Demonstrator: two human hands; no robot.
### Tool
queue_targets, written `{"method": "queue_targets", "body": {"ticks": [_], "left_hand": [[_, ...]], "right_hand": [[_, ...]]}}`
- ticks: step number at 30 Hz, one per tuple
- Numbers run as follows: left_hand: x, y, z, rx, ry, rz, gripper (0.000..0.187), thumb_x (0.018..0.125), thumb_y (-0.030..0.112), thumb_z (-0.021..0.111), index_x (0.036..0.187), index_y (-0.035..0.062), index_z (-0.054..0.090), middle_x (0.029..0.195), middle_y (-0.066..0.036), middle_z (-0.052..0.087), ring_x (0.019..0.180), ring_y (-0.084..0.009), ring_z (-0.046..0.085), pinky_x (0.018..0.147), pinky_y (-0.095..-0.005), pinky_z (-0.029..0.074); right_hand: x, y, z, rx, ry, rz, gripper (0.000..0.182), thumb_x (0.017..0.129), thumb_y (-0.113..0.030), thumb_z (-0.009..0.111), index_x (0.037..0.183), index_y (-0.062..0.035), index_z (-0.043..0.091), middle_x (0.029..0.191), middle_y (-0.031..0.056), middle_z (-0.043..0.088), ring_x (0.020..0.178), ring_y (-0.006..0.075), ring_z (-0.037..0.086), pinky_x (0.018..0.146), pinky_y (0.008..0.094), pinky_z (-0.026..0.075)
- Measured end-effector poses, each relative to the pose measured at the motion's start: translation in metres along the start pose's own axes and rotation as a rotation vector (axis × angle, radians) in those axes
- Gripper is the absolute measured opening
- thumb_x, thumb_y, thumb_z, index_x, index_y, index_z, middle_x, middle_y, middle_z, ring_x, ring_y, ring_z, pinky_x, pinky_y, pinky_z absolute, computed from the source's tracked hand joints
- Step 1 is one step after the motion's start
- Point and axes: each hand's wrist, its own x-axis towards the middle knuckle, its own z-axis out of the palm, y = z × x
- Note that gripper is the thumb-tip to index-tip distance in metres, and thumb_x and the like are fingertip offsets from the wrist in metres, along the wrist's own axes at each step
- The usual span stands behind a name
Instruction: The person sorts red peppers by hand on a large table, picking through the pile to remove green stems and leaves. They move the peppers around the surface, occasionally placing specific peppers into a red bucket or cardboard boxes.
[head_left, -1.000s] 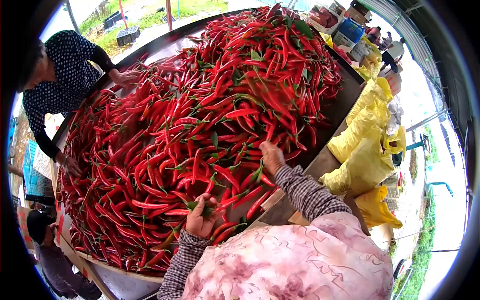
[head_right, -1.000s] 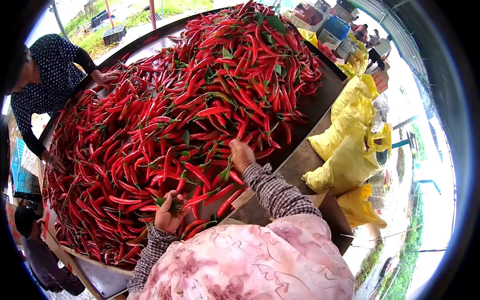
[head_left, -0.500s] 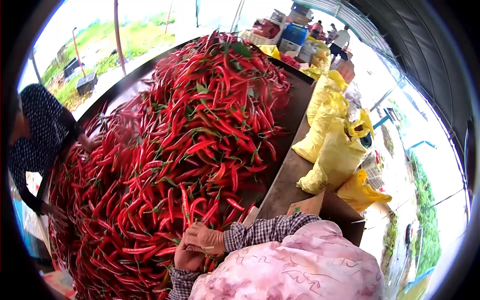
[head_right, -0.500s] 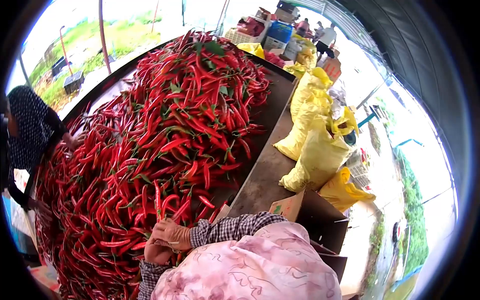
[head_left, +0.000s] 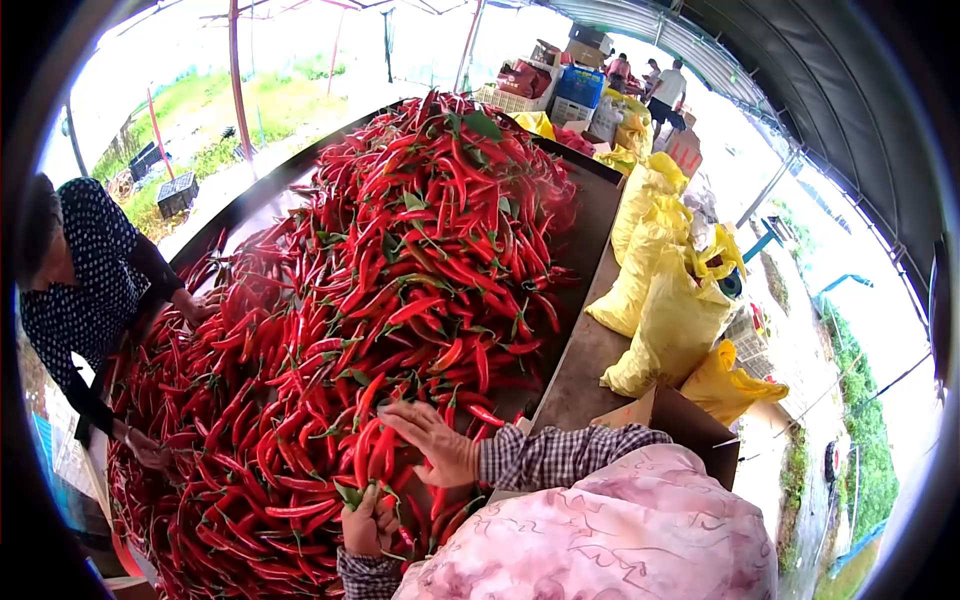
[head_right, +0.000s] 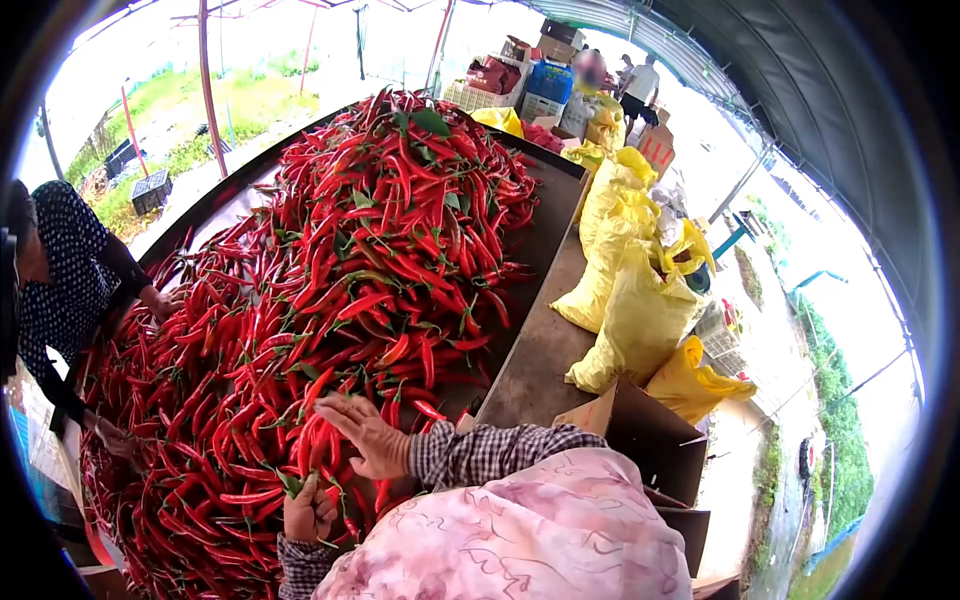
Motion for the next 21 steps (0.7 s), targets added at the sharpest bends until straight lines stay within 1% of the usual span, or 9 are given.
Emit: {"method": "queue_targets", "body": {"ticks": [1, 5, 8, 9, 11, 12, 14, 17, 21], "left_hand": [[-0.011, 0.006, 0.016, 0.236, 0.122, 0.071, 0.013, 0.091, 0.017, 0.054, 0.084, 0.0065, 0.053, 0.057, 0.005, 0.040, 0.041, -0.0060, 0.035, 0.037, -0.0206, 0.025], [-0.025, 0.017, 0.030, 0.509, 0.070, 0.072, 0.016, 0.088, 0.009, 0.056, 0.073, 0.0084, 0.053, 0.052, 0.005, 0.040, 0.040, -0.0044, 0.035, 0.036, -0.0215, 0.025], [-0.030, 0.018, 0.033, 0.804, -0.017, 0.004, 0.021, 0.084, 0.006, 0.060, 0.065, 0.0053, 0.052, 0.054, 0.004, 0.045, 0.044, -0.0028, 0.036, 0.040, -0.0224, 0.027], [-0.029, 0.011, 0.031, 0.812, -0.013, -0.001, 0.021, 0.084, 0.006, 0.060, 0.065, 0.0053, 0.052, 0.054, 0.004, 0.045, 0.044, -0.0028, 0.036, 0.040, -0.0224, 0.027], [-0.026, 0.003, 0.028, 1.021, -0.135, 0.305, 0.019, 0.083, 0.005, 0.061, 0.067, 0.0038, 0.052, 0.053, 0.005, 0.044, 0.046, -0.0026, 0.035, 0.042, -0.0227, 0.026], [-0.027, 0.002, 0.031, 1.022, -0.132, 0.308, 0.019, 0.083, 0.005, 0.061, 0.067, 0.0038, 0.052, 0.053, 0.005, 0.044, 0.046, -0.0026, 0.035, 0.042, -0.0227, 0.026], [-0.034, 0.002, 0.038, 0.870, -0.027, 0.166, 0.016, 0.084, 0.004, 0.060, 0.070, 0.0039, 0.053, 0.053, 0.003, 0.046, 0.042, -0.0052, 0.037, 0.039, -0.0230, 0.028], [-0.041, 0.001, 0.050, 0.722, 0.063, 0.023, 0.013, 0.085, 0.004, 0.058, 0.073, 0.0040, 0.054, 0.053, 0.001, 0.048, 0.039, -0.0078, 0.040, 0.036, -0.0232, 0.029], [-0.045, 0.002, 0.060, 0.470, 0.120, -0.166, 0.014, 0.088, 0.009, 0.055, 0.075, 0.0067, 0.051, 0.055, 0.002, 0.043, 0.039, -0.0067, 0.034, 0.036, -0.0226, 0.026]], "right_hand": [[0.002, 0.000, -0.006, -0.126, -0.053, 0.086, 0.091, 0.064, -0.013, 0.072, 0.142, -0.0137, 0.023, 0.145, 0.0135, 0.023, 0.137, 0.0339, 0.015, 0.107, 0.0591, 0.011], [0.010, -0.011, -0.003, -0.390, -0.349, -0.025, 0.091, 0.059, -0.022, 0.077, 0.138, -0.0154, 0.032, 0.142, 0.0116, 0.030, 0.138, 0.0343, 0.013, 0.104, 0.0666, 0.004], [0.012, -0.014, 0.002, -0.457, -0.446, -0.009, 0.075, 0.055, -0.030, 0.079, 0.121, -0.0114, 0.050, 0.132, 0.0097, 0.043, 0.137, 0.0351, 0.016, 0.102, 0.0700, 0.002], [0.011, -0.019, -0.003, -0.444, -0.416, -0.099, 0.066, 0.057, -0.030, 0.078, 0.113, -0.0078, 0.051, 0.114, 0.0116, 0.053, 0.127, 0.0317, 0.036, 0.103, 0.0689, -0.002], [0.012, -0.005, 0.014, -0.298, -0.686, -0.134, 0.061, 0.060, -0.025, 0.077, 0.111, -0.0064, 0.049, 0.098, 0.0118, 0.059, 0.106, 0.0305, 0.055, 0.103, 0.0592, 0.024], [0.005, 0.003, 0.017, -0.298, -0.686, -0.138, 0.061, 0.060, -0.025, 0.077, 0.111, -0.0064, 0.049, 0.098, 0.0118, 0.059, 0.106, 0.0305, 0.055, 0.103, 0.0592, 0.024], [-0.006, 0.015, 0.020, -0.026, -0.610, -0.038, 0.055, 0.063, -0.019, 0.074, 0.109, -0.0054, 0.047, 0.084, 0.0124, 0.061, 0.084, 0.0317, 0.061, 0.084, 0.0460, 0.045], [-0.009, 0.012, 0.004, -0.116, -0.563, -0.091, 0.049, 0.065, -0.015, 0.073, 0.105, -0.0046, 0.047, 0.084, 0.0155, 0.060, 0.083, 0.0344, 0.061, 0.067, 0.0418, 0.049], [-0.008, 0.019, -0.008, -0.159, -0.588, -0.053, 0.043, 0.066, -0.013, 0.071, 0.101, -0.0035, 0.048, 0.082, 0.0154, 0.061, 0.083, 0.0347, 0.061, 0.068, 0.0421, 0.049]]}}
